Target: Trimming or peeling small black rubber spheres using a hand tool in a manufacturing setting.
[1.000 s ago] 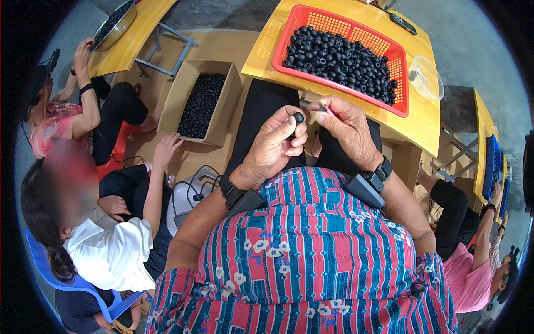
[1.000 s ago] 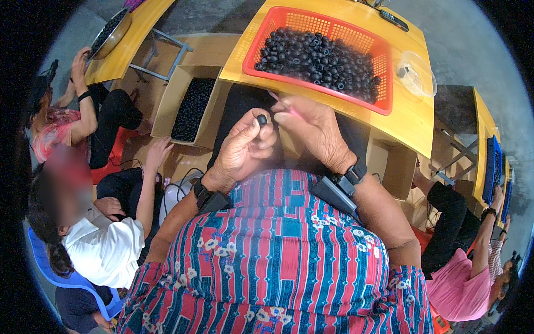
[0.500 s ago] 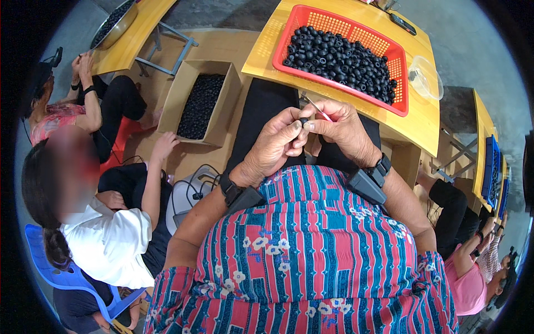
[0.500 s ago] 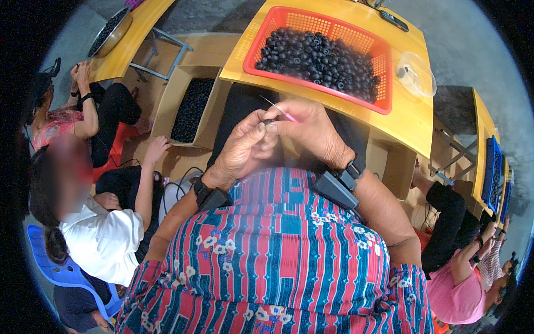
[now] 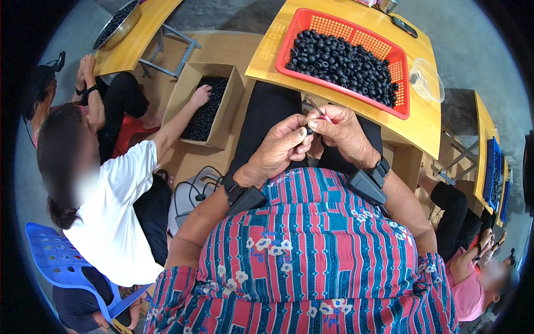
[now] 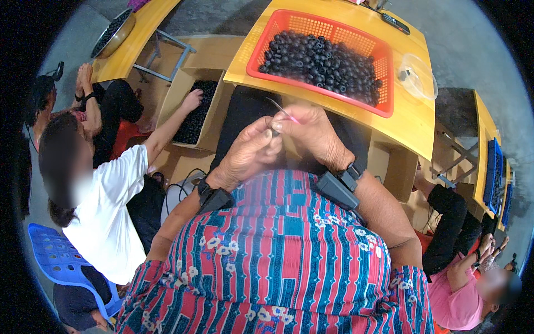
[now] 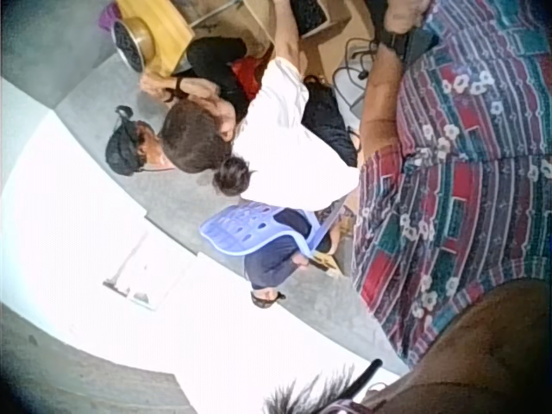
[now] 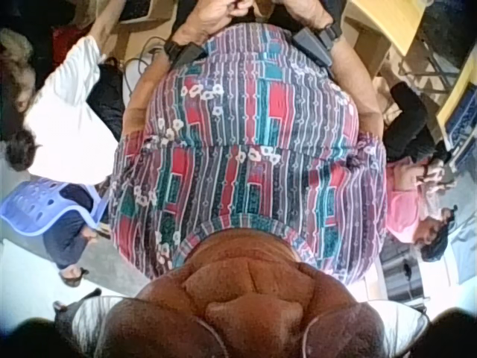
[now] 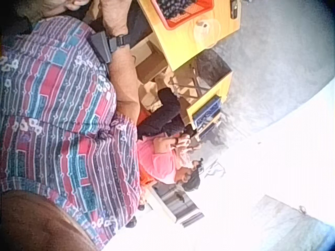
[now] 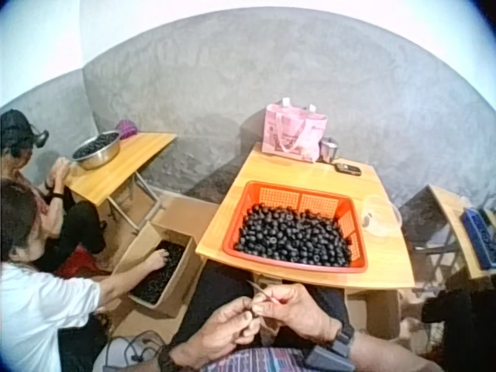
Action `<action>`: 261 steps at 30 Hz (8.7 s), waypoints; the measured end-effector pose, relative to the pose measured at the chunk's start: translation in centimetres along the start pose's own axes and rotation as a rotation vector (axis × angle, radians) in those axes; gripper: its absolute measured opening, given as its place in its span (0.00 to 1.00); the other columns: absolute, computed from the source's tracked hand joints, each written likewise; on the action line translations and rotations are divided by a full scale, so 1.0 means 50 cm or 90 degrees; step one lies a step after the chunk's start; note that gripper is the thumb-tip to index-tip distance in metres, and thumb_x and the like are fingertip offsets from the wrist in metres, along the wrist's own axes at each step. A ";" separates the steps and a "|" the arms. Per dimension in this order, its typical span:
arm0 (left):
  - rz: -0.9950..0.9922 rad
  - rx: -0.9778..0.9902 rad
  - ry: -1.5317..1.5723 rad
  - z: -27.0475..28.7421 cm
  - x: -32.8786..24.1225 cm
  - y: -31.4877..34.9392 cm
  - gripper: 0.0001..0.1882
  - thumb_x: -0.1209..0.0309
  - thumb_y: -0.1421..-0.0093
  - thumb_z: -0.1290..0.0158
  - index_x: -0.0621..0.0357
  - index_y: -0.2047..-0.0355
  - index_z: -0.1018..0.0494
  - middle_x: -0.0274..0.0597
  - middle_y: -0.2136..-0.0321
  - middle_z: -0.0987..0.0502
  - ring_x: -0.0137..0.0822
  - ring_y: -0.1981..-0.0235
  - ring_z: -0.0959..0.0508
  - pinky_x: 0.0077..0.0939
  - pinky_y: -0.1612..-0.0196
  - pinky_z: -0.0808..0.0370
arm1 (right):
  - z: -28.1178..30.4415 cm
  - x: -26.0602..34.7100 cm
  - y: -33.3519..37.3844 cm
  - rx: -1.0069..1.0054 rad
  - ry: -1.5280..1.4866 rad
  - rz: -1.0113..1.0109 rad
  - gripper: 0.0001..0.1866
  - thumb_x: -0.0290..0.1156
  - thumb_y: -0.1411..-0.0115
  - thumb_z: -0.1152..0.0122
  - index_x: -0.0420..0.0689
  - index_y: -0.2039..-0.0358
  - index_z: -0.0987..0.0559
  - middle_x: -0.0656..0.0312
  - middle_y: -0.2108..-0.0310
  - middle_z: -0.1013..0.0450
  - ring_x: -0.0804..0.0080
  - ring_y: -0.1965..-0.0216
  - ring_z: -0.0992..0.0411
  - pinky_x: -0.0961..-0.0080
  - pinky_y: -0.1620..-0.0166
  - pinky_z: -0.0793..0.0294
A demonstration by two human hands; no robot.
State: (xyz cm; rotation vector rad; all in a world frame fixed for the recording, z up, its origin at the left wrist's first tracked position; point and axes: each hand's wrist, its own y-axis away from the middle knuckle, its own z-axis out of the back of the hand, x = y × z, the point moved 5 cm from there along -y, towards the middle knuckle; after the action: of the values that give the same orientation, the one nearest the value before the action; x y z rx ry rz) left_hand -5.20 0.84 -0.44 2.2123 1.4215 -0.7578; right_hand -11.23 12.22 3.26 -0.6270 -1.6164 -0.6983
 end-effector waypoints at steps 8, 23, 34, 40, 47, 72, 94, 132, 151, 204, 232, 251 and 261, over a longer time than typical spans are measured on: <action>0.015 -0.044 0.069 0.002 -0.005 0.000 0.12 0.63 0.36 0.52 0.53 0.55 0.35 0.27 0.75 0.40 0.20 0.75 0.42 0.11 0.75 0.43 | -0.005 0.009 -0.001 -0.026 0.045 -0.010 0.06 0.27 0.41 0.42 0.38 0.67 0.20 0.69 0.71 0.26 0.84 0.66 0.30 0.84 0.60 0.30; -0.007 0.044 0.067 0.000 -0.005 0.002 0.10 0.65 0.33 0.55 0.55 0.56 0.34 0.31 0.73 0.35 0.20 0.74 0.37 0.10 0.76 0.40 | 0.005 -0.003 0.008 0.009 -0.023 -0.101 0.09 0.29 0.39 0.44 0.39 0.62 0.20 0.70 0.71 0.27 0.85 0.68 0.31 0.85 0.63 0.31; -0.003 0.023 0.050 -0.001 -0.008 0.004 0.18 0.64 0.35 0.52 0.55 0.47 0.36 0.27 0.74 0.40 0.20 0.75 0.42 0.09 0.76 0.44 | -0.005 0.017 0.010 0.033 -0.047 -0.041 0.11 0.24 0.40 0.45 0.38 0.57 0.21 0.66 0.63 0.25 0.82 0.60 0.29 0.84 0.55 0.30; -0.003 0.019 0.077 -0.008 -0.013 0.004 0.14 0.63 0.35 0.52 0.53 0.52 0.34 0.28 0.73 0.38 0.20 0.74 0.40 0.09 0.75 0.43 | -0.003 0.024 0.021 -0.020 -0.016 -0.013 0.11 0.28 0.40 0.44 0.38 0.59 0.21 0.65 0.63 0.25 0.80 0.61 0.29 0.81 0.55 0.30; -0.036 -0.021 0.104 0.003 -0.014 0.002 0.10 0.63 0.35 0.53 0.53 0.58 0.34 0.29 0.73 0.37 0.21 0.74 0.39 0.09 0.74 0.42 | 0.006 0.053 0.035 -0.071 0.429 0.162 0.12 0.35 0.41 0.43 0.39 0.66 0.23 0.55 0.71 0.27 0.63 0.70 0.28 0.72 0.64 0.29; -0.027 -0.008 0.146 0.014 -0.012 0.004 0.12 0.65 0.37 0.51 0.53 0.55 0.35 0.30 0.72 0.35 0.23 0.72 0.38 0.13 0.73 0.41 | -0.013 0.085 0.032 -0.060 0.629 0.264 0.10 0.36 0.47 0.39 0.44 0.69 0.23 0.56 0.73 0.29 0.53 0.70 0.28 0.63 0.68 0.29; 0.024 -0.046 0.247 0.031 -0.008 0.003 0.12 0.64 0.33 0.57 0.54 0.54 0.34 0.34 0.71 0.33 0.25 0.72 0.34 0.13 0.77 0.39 | 0.082 0.166 -0.045 -0.196 0.389 0.152 0.09 0.31 0.41 0.42 0.38 0.69 0.22 0.70 0.73 0.27 0.85 0.67 0.32 0.84 0.62 0.32; 0.040 -0.075 0.221 0.031 0.003 -0.008 0.06 0.66 0.36 0.53 0.51 0.61 0.32 0.31 0.68 0.32 0.23 0.73 0.37 0.10 0.79 0.42 | 0.100 0.123 -0.187 -0.047 0.681 0.105 0.12 0.25 0.52 0.40 0.39 0.65 0.21 0.53 0.72 0.23 0.64 0.69 0.25 0.71 0.61 0.27; 0.030 -0.088 0.192 0.039 0.011 -0.011 0.06 0.63 0.36 0.52 0.48 0.63 0.32 0.28 0.73 0.34 0.22 0.76 0.38 0.11 0.79 0.43 | 0.119 0.127 -0.177 -0.056 0.685 0.084 0.10 0.28 0.55 0.38 0.40 0.69 0.21 0.53 0.71 0.24 0.61 0.68 0.26 0.68 0.61 0.28; 0.016 -0.075 0.120 0.030 0.002 -0.007 0.14 0.62 0.35 0.52 0.56 0.53 0.31 0.26 0.74 0.36 0.18 0.77 0.38 0.07 0.79 0.42 | -0.015 0.041 -0.016 -0.064 0.235 0.069 0.11 0.23 0.51 0.33 0.39 0.67 0.22 0.66 0.75 0.27 0.82 0.74 0.29 0.84 0.69 0.27; 0.004 -0.053 0.223 0.026 -0.009 -0.003 0.08 0.67 0.35 0.53 0.55 0.59 0.33 0.29 0.73 0.35 0.19 0.76 0.37 0.08 0.80 0.43 | -0.020 0.071 0.015 -0.033 0.593 0.221 0.10 0.36 0.43 0.41 0.43 0.66 0.23 0.55 0.74 0.29 0.55 0.70 0.29 0.66 0.67 0.29; -0.004 -0.041 0.192 0.033 0.005 -0.001 0.09 0.66 0.32 0.57 0.56 0.59 0.34 0.31 0.72 0.35 0.19 0.77 0.37 0.08 0.81 0.42 | 0.028 0.028 0.002 -0.123 0.473 0.145 0.11 0.33 0.37 0.47 0.37 0.66 0.24 0.62 0.74 0.28 0.73 0.71 0.30 0.76 0.66 0.30; -0.012 -0.073 0.169 0.033 -0.003 -0.001 0.09 0.64 0.34 0.55 0.54 0.58 0.32 0.28 0.72 0.36 0.19 0.77 0.38 0.08 0.80 0.43 | 0.005 0.007 -0.012 -0.090 0.157 0.024 0.11 0.30 0.40 0.41 0.41 0.57 0.23 0.70 0.71 0.26 0.87 0.71 0.32 0.86 0.69 0.31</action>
State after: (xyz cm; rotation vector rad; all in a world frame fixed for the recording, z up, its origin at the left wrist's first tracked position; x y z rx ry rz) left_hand -5.65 -0.22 -1.60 2.2767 1.5681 -0.3877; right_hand -11.87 11.99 3.52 -0.6443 -1.3327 -0.8329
